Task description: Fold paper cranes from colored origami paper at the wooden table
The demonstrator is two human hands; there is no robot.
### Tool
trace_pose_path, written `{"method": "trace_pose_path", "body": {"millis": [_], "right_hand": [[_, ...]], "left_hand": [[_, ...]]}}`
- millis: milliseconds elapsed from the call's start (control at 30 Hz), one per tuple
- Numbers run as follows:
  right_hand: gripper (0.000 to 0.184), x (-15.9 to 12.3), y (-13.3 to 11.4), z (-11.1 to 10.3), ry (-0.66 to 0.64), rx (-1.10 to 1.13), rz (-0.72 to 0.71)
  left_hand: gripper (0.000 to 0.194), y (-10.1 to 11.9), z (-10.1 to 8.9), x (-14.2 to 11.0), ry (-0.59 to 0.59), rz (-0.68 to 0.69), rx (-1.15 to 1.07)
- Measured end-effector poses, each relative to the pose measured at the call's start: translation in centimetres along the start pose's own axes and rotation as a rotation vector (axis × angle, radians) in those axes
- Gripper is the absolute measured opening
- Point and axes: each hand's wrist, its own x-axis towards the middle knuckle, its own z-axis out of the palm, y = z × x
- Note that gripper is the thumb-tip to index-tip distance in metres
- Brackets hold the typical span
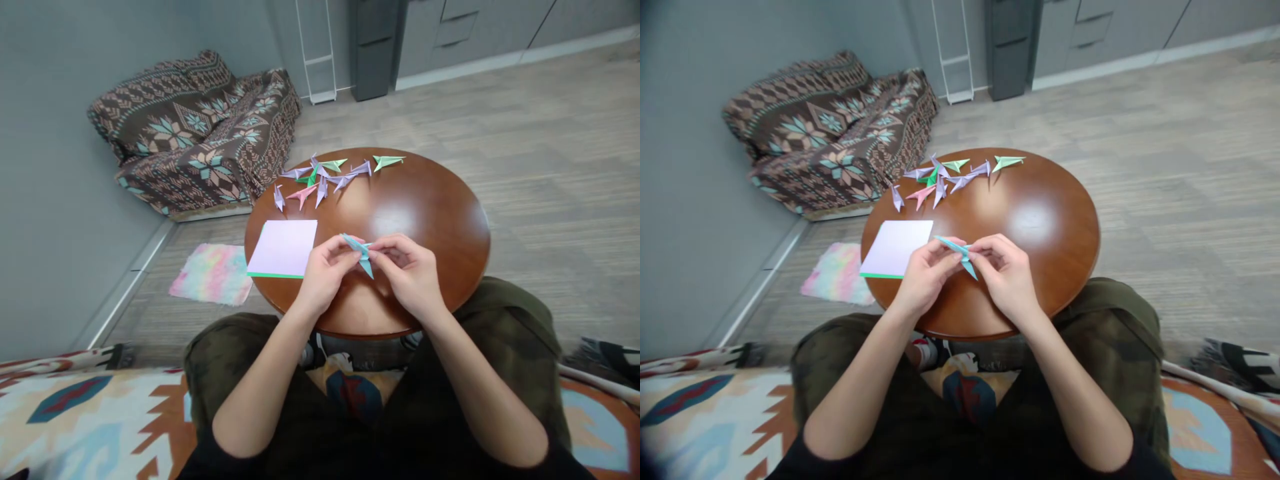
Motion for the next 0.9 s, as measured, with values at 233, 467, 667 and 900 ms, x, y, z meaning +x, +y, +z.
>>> {"method": "trace_pose_path", "body": {"millis": [233,467,667,900], "right_hand": [[0.032,0.4,-0.5,-0.6,0.080,0.113,0.149],[0.028,0.5,-0.9,-0.8,-0.159,0.261,0.273],[0.014,0.4,-0.4,-1.5,-0.029,0.067,0.152],[0.014,0.2,-0.4,-1.5,-0.049,-0.037,0.126]], "left_hand": [[0.018,1.3,-1.0,0.3,-0.062,0.156,0.244],[0.032,1.5,-0.9,0.3,-0.110,0.096,0.277],[0.037,1.2,-1.4,0.3,-0.086,-0.084,0.287],[0.027,1.6,-1.2,0.2,-0.039,0.026,0.334]]}}
